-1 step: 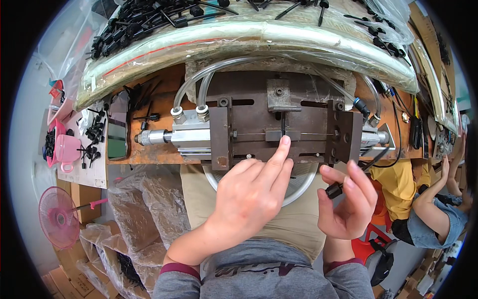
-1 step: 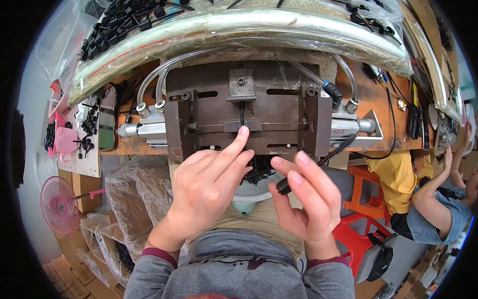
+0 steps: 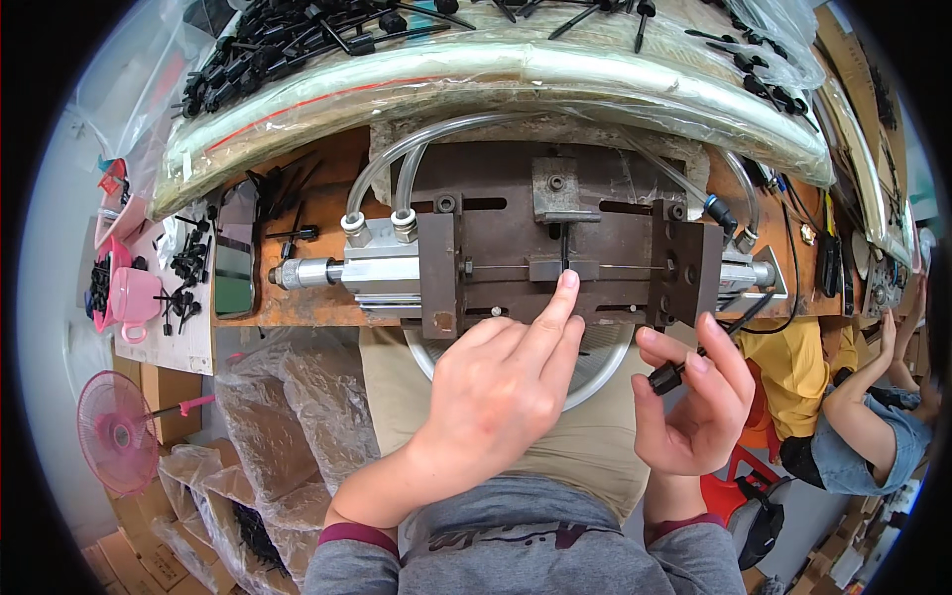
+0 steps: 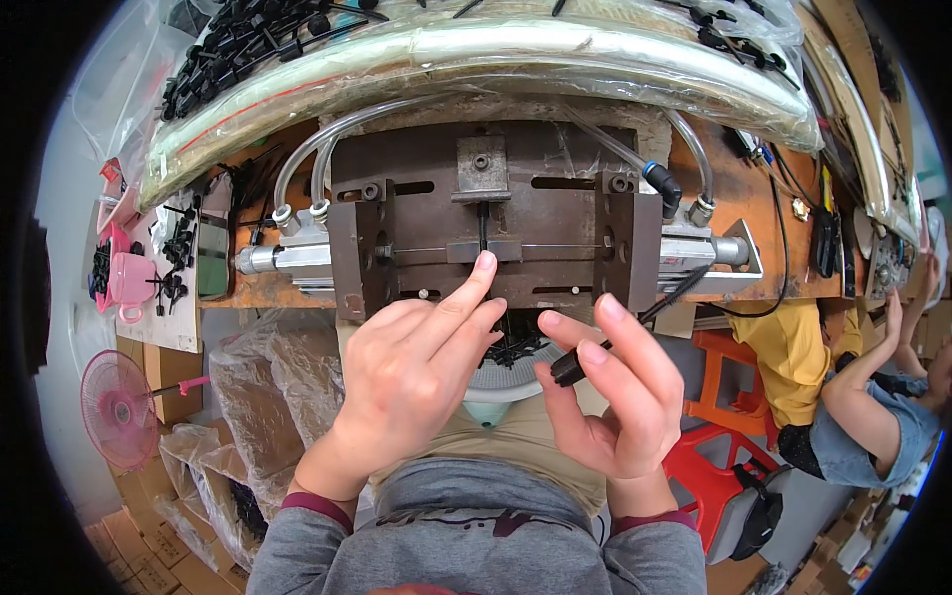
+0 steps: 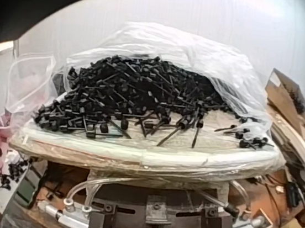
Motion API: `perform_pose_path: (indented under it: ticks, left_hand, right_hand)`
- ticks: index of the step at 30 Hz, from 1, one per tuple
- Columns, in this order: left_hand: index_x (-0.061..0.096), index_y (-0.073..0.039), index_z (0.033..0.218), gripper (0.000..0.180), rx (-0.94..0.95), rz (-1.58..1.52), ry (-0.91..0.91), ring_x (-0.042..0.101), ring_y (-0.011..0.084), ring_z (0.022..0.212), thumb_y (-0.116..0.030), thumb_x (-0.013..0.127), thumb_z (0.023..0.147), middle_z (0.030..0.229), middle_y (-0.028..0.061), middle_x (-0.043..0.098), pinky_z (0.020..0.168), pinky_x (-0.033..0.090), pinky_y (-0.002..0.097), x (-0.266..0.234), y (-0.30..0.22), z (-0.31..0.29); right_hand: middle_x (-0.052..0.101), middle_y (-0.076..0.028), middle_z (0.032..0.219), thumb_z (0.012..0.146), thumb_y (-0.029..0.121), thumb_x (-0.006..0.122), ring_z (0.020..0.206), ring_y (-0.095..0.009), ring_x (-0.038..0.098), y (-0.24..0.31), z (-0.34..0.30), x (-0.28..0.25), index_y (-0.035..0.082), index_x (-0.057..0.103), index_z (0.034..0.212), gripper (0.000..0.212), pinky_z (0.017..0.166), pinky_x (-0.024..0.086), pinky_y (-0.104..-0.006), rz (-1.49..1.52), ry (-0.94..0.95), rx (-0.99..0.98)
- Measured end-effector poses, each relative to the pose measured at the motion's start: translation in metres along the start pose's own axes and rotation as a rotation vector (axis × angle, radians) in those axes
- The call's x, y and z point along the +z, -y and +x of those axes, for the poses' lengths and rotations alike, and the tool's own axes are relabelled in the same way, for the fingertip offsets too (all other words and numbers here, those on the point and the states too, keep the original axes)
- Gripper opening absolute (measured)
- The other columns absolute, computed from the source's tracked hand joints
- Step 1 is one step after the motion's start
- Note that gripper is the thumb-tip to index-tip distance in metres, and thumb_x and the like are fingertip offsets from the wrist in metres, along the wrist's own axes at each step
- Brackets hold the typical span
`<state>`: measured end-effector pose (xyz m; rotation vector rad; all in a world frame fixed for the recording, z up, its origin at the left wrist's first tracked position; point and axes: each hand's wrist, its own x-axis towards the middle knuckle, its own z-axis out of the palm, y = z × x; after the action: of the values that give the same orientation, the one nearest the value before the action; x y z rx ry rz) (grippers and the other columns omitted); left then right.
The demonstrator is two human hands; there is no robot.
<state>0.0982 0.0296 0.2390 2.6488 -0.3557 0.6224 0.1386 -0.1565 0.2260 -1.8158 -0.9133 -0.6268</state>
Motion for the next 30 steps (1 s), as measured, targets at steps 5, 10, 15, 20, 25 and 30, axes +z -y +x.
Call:
perform_pose_path:
  ticks: [5,10,15,20,25,30]
  left_hand:
    - [0.073,-0.002,0.098,0.027,-0.019,-0.008,0.012,0.065,0.0166,0.063,-0.008,0.079,0.073,0.127,0.0127,0.068,0.060,0.052,0.0281,-0.001,0.000,0.000]
    - [0.074,-0.004,0.098,0.027,-0.026,-0.033,0.015,0.064,0.0165,0.062,-0.008,0.079,0.072,0.127,0.0111,0.069,0.059,0.052,0.0278,-0.001,0.003,-0.002]
    - [0.074,-0.003,0.098,0.027,-0.007,-0.153,0.101,0.064,0.0176,0.061,-0.010,0.079,0.073,0.124,0.0105,0.070,0.058,0.052,0.0287,-0.018,0.005,-0.009]
    - [0.073,-0.005,0.098,0.025,0.041,-0.439,0.396,0.068,0.0222,0.067,-0.016,0.079,0.076,0.117,0.0093,0.072,0.061,0.055,0.0324,-0.032,0.008,-0.036]
    - [0.069,-0.004,0.097,0.021,-0.003,-0.487,0.460,0.071,0.0245,0.081,-0.015,0.073,0.080,0.118,0.0090,0.070,0.068,0.057,0.0358,-0.021,0.011,-0.053]
    - [0.069,-0.004,0.098,0.020,-0.012,-0.471,0.486,0.071,0.0252,0.090,-0.015,0.072,0.082,0.118,0.0087,0.069,0.075,0.058,0.0367,-0.005,0.011,-0.061]
  right_hand:
    - [0.057,-0.025,0.131,0.070,-0.009,0.082,0.100,-0.030,0.072,0.004,0.007,-0.001,-0.003,0.067,0.105,0.039,0.080,0.061,-0.0336,-0.026,0.091,0.042]
    - [0.068,-0.020,0.116,0.066,-0.003,0.084,0.097,-0.031,0.071,0.008,0.011,-0.003,0.000,0.075,0.100,0.035,0.078,0.060,-0.0351,-0.144,0.227,0.012]
    - [0.068,-0.022,0.119,0.069,-0.004,0.081,0.094,-0.031,0.072,0.006,0.011,0.001,-0.004,0.072,0.098,0.031,0.076,0.060,-0.0351,-0.119,0.273,0.024]
    - [0.067,-0.018,0.125,0.072,0.002,0.075,0.075,-0.021,0.070,0.004,0.016,0.015,-0.001,0.068,0.095,0.024,0.066,0.055,-0.0292,-0.232,0.389,-0.005]
    - [0.066,-0.017,0.129,0.076,0.006,0.071,0.058,-0.014,0.061,0.001,0.025,0.025,0.000,0.067,0.093,0.019,0.059,0.050,-0.0269,-0.343,0.468,-0.045]
    - [0.066,-0.017,0.130,0.078,0.007,0.069,0.052,-0.012,0.056,0.004,0.032,0.021,0.001,0.066,0.095,0.018,0.055,0.046,-0.0254,-0.390,0.547,-0.072]
